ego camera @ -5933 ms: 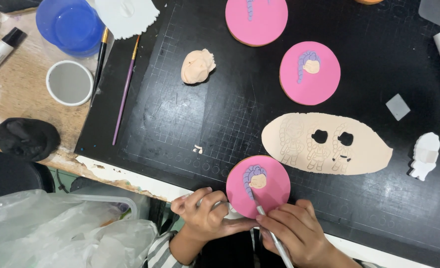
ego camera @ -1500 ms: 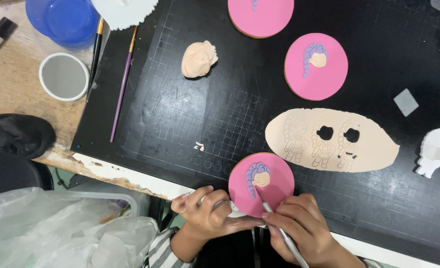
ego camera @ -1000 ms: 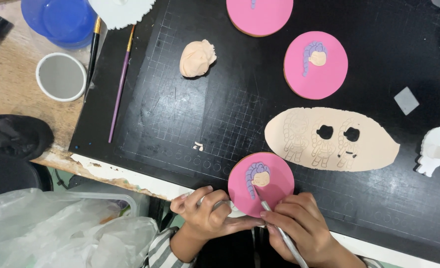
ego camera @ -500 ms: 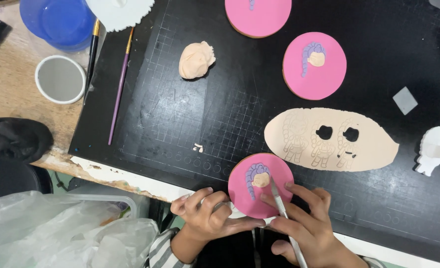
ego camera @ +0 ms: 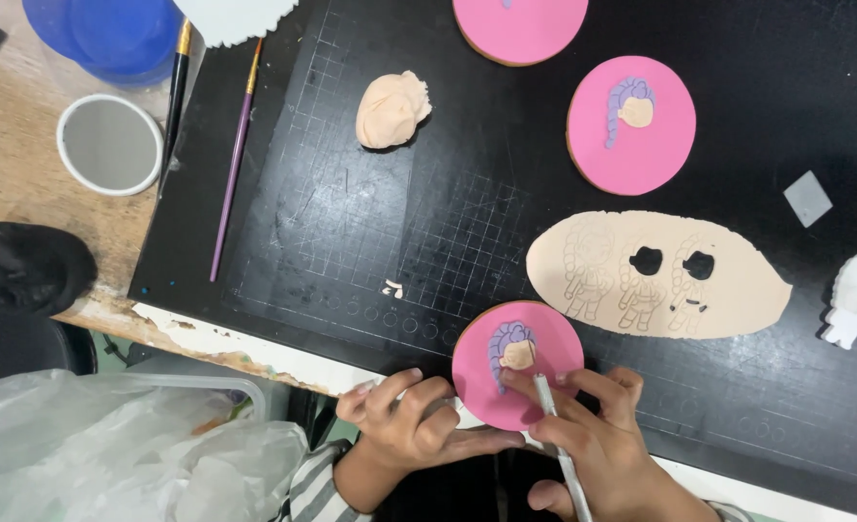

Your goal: Using a precision craft knife to carve detailed patterns and designs into a flat piece of dough or fondant on a cutting mat.

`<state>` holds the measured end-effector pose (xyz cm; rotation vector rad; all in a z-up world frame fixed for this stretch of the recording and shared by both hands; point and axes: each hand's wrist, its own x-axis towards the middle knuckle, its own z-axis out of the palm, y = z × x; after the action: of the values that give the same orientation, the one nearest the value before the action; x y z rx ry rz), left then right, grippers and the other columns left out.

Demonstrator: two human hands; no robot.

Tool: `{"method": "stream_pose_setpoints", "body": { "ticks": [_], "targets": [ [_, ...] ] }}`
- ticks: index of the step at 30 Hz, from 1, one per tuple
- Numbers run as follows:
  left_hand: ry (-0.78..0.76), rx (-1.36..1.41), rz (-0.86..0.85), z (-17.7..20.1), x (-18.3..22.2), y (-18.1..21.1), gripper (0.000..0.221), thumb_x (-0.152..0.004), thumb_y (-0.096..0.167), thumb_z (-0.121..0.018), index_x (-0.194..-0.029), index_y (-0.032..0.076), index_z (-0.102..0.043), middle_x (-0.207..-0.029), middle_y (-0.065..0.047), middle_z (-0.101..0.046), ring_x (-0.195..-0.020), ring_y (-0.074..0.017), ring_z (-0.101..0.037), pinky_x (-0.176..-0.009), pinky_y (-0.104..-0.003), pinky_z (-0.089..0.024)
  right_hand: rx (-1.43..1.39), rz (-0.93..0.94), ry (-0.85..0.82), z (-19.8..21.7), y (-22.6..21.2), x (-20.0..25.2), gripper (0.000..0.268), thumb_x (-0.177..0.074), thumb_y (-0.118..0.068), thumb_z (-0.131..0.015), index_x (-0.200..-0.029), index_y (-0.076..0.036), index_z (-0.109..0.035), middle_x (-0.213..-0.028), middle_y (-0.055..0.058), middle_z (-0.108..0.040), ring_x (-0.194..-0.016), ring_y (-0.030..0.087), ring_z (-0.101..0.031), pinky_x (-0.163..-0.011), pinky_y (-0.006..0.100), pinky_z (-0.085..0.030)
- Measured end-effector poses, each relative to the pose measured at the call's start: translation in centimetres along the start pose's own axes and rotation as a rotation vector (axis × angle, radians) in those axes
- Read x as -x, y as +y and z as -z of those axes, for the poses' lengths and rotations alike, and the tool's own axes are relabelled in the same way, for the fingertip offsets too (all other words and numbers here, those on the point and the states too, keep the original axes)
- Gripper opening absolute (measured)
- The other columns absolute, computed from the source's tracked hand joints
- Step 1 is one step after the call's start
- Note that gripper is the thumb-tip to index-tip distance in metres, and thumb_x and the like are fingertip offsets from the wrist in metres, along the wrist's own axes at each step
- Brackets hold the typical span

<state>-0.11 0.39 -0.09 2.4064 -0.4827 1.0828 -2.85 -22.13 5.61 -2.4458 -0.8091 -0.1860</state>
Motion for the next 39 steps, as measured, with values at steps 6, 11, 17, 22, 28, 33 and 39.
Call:
{"method": "stream_pose_setpoints", "body": {
  "ticks": [6, 11, 17, 22, 28, 33, 39],
  "targets": [
    [0.003, -0.007, -0.003, 0.0, -0.1, 0.0, 0.079, -0.071, 0.104, -0.058, -0.077, 0.027, -0.039, -0.076, 0.016, -0.058, -0.086, -0.0088, -0.055, -0.101, -0.037, -0.022, -0.012, -0.032, -0.029, -0.1, 0.1, 0.0, 0.056, -0.1, -0.074, -0.025, -0.098, -0.024, -0.05, -0.137, 0.004, -0.069, -0.122, 0.026, -0.044, -0.091, 0.045, -0.027],
    [0.001, -0.009, 0.001, 0.0, 0.1, 0.0, 0.077, -0.072, 0.102, -0.057, -0.079, 0.027, -0.04, -0.077, 0.017, -0.061, -0.084, -0.009, -0.056, -0.095, -0.037, -0.024, 0.007, 0.006, -0.012, 0.2, -0.2, -0.5, 0.054, -0.102, -0.07, -0.027, -0.098, -0.021, -0.05, -0.134, 0.009, -0.07, -0.113, 0.027, -0.045, -0.088, 0.045, -0.029],
    [0.008, -0.007, 0.023, -0.5, 1.8, 0.2, 0.073, -0.074, 0.098, -0.056, -0.088, 0.029, -0.039, -0.079, 0.014, -0.061, -0.089, -0.0104, -0.058, -0.097, -0.039, -0.023, -0.001, 0.0, -0.035, 0.4, -0.6, -1.1, 0.052, -0.104, -0.067, -0.025, -0.098, -0.02, -0.046, -0.136, 0.01, -0.069, -0.114, 0.025, -0.045, -0.084, 0.044, -0.028],
    [0.016, -0.009, 0.029, -0.6, 2.0, 0.3, 0.073, -0.073, 0.098, -0.057, -0.089, 0.029, -0.037, -0.078, 0.015, -0.06, -0.09, -0.0105, -0.057, -0.099, -0.039, -0.023, -0.024, -0.031, -0.064, 0.4, -0.6, -0.7, 0.051, -0.102, -0.068, -0.03, -0.102, -0.021, -0.048, -0.14, 0.012, -0.066, -0.115, 0.026, -0.046, -0.086, 0.045, -0.028],
    [0.013, -0.01, 0.016, -0.3, 0.7, 0.1, 0.075, -0.073, 0.1, -0.056, -0.086, 0.028, -0.038, -0.076, 0.016, -0.059, -0.088, -0.0098, -0.056, -0.096, -0.038, -0.024, -0.088, -0.078, -0.055, 0.3, 0.3, 1.2, 0.053, -0.098, -0.075, -0.034, -0.091, -0.025, -0.051, -0.139, 0.002, -0.068, -0.121, 0.023, -0.044, -0.091, 0.046, -0.026],
    [0.013, -0.008, 0.017, -0.5, 1.3, 0.2, 0.081, -0.068, 0.104, -0.059, -0.087, 0.028, -0.038, -0.078, 0.014, -0.06, -0.09, -0.0108, -0.058, -0.1, -0.04, -0.023, 0.001, -0.065, -0.037, -0.1, 0.5, 1.4, 0.057, -0.097, -0.077, -0.03, -0.084, -0.025, -0.05, -0.137, -0.001, -0.068, -0.116, 0.022, -0.047, -0.09, 0.047, -0.025],
    [0.015, -0.018, 0.003, -0.2, 0.2, 0.1, 0.077, -0.072, 0.102, -0.055, -0.08, 0.027, -0.039, -0.075, 0.017, -0.059, -0.086, -0.0089, -0.055, -0.095, -0.037, -0.024, -0.004, -0.031, -0.025, 0.4, 0.0, 0.2, 0.047, -0.101, -0.067, -0.037, -0.105, -0.022, -0.051, -0.138, 0.009, -0.068, -0.119, 0.027, -0.048, -0.089, 0.046, -0.029]
  ]
}}
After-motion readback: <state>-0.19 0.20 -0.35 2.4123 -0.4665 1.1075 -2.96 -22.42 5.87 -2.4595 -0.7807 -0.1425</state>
